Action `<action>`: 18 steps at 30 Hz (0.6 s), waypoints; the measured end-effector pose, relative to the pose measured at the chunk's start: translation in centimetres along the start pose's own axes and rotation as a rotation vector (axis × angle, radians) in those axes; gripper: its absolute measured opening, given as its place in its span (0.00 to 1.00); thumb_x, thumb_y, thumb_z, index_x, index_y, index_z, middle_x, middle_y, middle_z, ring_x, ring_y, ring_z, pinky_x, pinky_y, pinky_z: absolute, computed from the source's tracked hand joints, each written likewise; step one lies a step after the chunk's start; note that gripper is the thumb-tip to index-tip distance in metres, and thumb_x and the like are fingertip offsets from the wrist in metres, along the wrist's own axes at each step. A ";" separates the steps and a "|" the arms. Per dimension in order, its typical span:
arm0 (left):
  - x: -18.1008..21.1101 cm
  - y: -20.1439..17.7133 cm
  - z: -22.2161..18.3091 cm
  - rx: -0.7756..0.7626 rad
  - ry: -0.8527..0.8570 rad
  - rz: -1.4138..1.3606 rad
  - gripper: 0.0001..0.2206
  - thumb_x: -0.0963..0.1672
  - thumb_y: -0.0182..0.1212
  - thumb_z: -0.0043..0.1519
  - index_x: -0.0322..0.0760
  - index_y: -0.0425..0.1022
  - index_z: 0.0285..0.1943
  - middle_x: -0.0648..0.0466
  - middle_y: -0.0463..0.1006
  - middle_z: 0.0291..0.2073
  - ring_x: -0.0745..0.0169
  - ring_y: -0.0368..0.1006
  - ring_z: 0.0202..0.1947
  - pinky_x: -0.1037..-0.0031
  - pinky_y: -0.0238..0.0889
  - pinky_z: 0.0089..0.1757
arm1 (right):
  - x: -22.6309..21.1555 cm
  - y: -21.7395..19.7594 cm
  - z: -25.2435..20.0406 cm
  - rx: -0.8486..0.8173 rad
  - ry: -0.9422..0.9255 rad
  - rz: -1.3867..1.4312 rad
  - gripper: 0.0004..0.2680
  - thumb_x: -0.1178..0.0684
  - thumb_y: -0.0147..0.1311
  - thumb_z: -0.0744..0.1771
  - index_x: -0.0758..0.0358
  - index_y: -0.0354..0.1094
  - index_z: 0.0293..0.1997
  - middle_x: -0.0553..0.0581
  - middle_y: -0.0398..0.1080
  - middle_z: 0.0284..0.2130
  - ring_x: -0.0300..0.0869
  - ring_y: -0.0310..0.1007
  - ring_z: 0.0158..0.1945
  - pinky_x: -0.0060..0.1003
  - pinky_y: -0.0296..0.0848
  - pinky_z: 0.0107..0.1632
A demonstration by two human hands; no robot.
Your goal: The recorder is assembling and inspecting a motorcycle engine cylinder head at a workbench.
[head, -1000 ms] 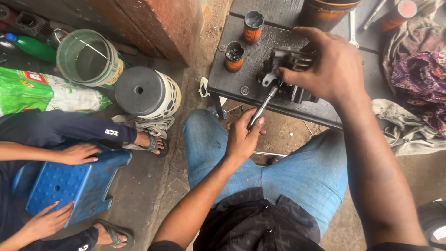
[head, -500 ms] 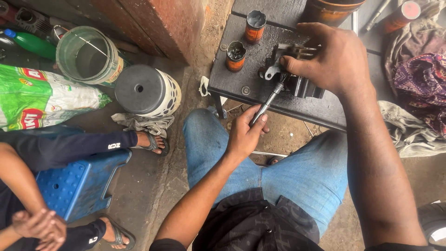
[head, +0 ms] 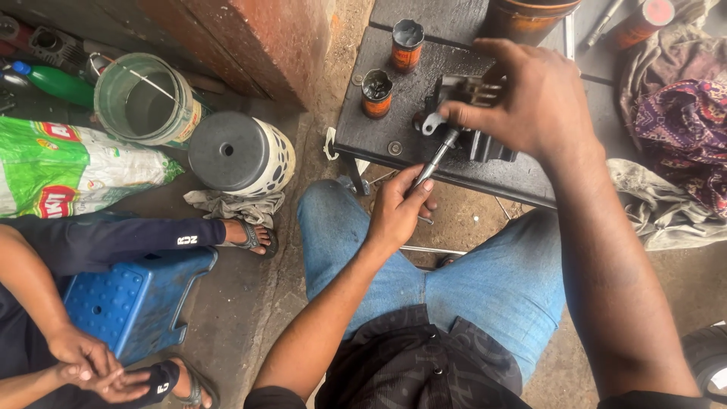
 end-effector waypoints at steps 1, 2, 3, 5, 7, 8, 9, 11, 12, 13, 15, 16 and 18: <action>-0.2 0.0 0.0 -0.006 0.002 0.002 0.17 0.43 0.57 0.68 0.29 0.72 0.64 0.57 0.78 0.33 0.73 0.76 0.31 0.80 0.72 0.31 | 0.0 -0.5 -0.3 0.004 0.004 -0.002 0.29 0.33 0.70 0.64 0.65 0.72 0.64 0.64 0.78 0.37 0.52 0.80 0.40 0.46 0.76 0.46; -0.4 0.0 0.0 -0.004 -0.009 -0.007 0.17 0.43 0.58 0.68 0.28 0.72 0.64 0.57 0.78 0.33 0.73 0.76 0.31 0.80 0.72 0.31 | -0.8 -1.5 -0.6 0.130 -0.131 -0.097 0.29 0.31 0.69 0.60 0.66 0.73 0.58 0.61 0.78 0.35 0.51 0.80 0.39 0.47 0.76 0.46; -0.7 -0.1 0.0 -0.001 -0.021 -0.016 0.17 0.43 0.58 0.68 0.28 0.73 0.64 0.56 0.78 0.33 0.72 0.75 0.31 0.80 0.71 0.31 | -1.6 -2.4 -1.1 0.250 -0.268 -0.191 0.30 0.30 0.69 0.57 0.67 0.75 0.53 0.58 0.78 0.33 0.50 0.79 0.37 0.48 0.75 0.46; -0.8 -0.1 -0.1 -0.002 -0.017 -0.030 0.17 0.43 0.58 0.68 0.28 0.73 0.64 0.56 0.78 0.34 0.73 0.75 0.31 0.80 0.71 0.31 | 3.1 -2.5 -2.2 0.331 -0.081 0.091 0.18 0.43 0.66 0.64 0.66 0.75 0.51 0.58 0.78 0.37 0.49 0.79 0.42 0.46 0.75 0.51; -0.8 0.1 -0.2 -0.004 -0.016 -0.046 0.16 0.43 0.58 0.69 0.29 0.72 0.64 0.57 0.77 0.34 0.73 0.75 0.31 0.80 0.71 0.31 | 9.8 -1.2 -3.4 0.410 0.108 0.368 0.06 0.55 0.63 0.71 0.66 0.74 0.50 0.58 0.78 0.42 0.47 0.79 0.46 0.44 0.76 0.55; -0.6 0.1 -0.2 -0.017 0.000 -0.064 0.16 0.43 0.57 0.69 0.29 0.73 0.64 0.57 0.76 0.34 0.73 0.74 0.31 0.80 0.71 0.31 | 14.1 -0.1 -4.0 0.467 0.225 0.393 0.06 0.54 0.62 0.71 0.65 0.75 0.49 0.57 0.78 0.41 0.45 0.80 0.45 0.43 0.77 0.53; -0.3 0.0 0.0 -0.026 0.020 -0.079 0.15 0.42 0.57 0.69 0.29 0.74 0.63 0.57 0.76 0.34 0.74 0.74 0.31 0.80 0.71 0.31 | 18.3 1.1 -4.5 0.526 0.336 0.423 0.06 0.53 0.60 0.71 0.65 0.76 0.48 0.56 0.78 0.40 0.44 0.80 0.44 0.42 0.78 0.51; -0.4 0.0 0.1 -0.022 0.015 -0.076 0.16 0.42 0.57 0.69 0.29 0.74 0.63 0.57 0.76 0.34 0.74 0.74 0.31 0.80 0.71 0.31 | 20.9 2.8 -4.4 0.482 0.352 0.272 0.07 0.52 0.61 0.70 0.63 0.77 0.48 0.57 0.79 0.40 0.46 0.81 0.43 0.43 0.78 0.50; -0.5 -0.1 0.1 -0.014 0.006 -0.074 0.16 0.42 0.57 0.68 0.29 0.74 0.63 0.57 0.76 0.34 0.74 0.74 0.31 0.80 0.71 0.30 | 22.2 3.7 -4.3 0.431 0.368 0.123 0.07 0.51 0.62 0.69 0.62 0.79 0.47 0.58 0.79 0.40 0.48 0.81 0.43 0.45 0.78 0.49; -0.5 0.0 0.1 -0.014 0.007 -0.073 0.16 0.42 0.57 0.68 0.29 0.74 0.63 0.57 0.76 0.34 0.74 0.74 0.31 0.80 0.71 0.30 | 22.4 4.0 -3.9 0.432 0.367 0.124 0.07 0.51 0.62 0.69 0.62 0.79 0.47 0.58 0.79 0.40 0.48 0.81 0.43 0.45 0.78 0.49; -0.4 -0.1 0.0 -0.016 0.013 -0.078 0.15 0.42 0.57 0.69 0.29 0.74 0.63 0.57 0.76 0.34 0.74 0.74 0.31 0.81 0.71 0.31 | 23.1 5.7 -2.9 0.195 0.476 -0.146 0.12 0.41 0.66 0.69 0.59 0.80 0.45 0.62 0.78 0.36 0.55 0.78 0.38 0.51 0.73 0.41; -0.4 -0.1 -0.1 -0.012 0.014 -0.077 0.15 0.42 0.57 0.69 0.29 0.74 0.63 0.57 0.76 0.34 0.74 0.74 0.31 0.81 0.71 0.31 | 22.7 5.7 -2.7 0.195 0.472 -0.143 0.12 0.41 0.66 0.69 0.59 0.80 0.45 0.62 0.78 0.36 0.55 0.78 0.38 0.51 0.73 0.41; 0.0 0.0 0.1 -0.022 0.017 -0.077 0.16 0.42 0.57 0.69 0.29 0.74 0.63 0.56 0.77 0.35 0.74 0.74 0.31 0.81 0.71 0.30 | 22.3 6.2 -2.1 0.048 0.561 -0.277 0.16 0.36 0.68 0.66 0.59 0.80 0.41 0.65 0.77 0.36 0.59 0.77 0.37 0.54 0.73 0.39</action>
Point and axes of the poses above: each hand's wrist, its own z-axis towards the middle knuckle, its own y-axis out of the palm, x = y × z, the point moved 5 cm from there along z, towards the middle knuckle
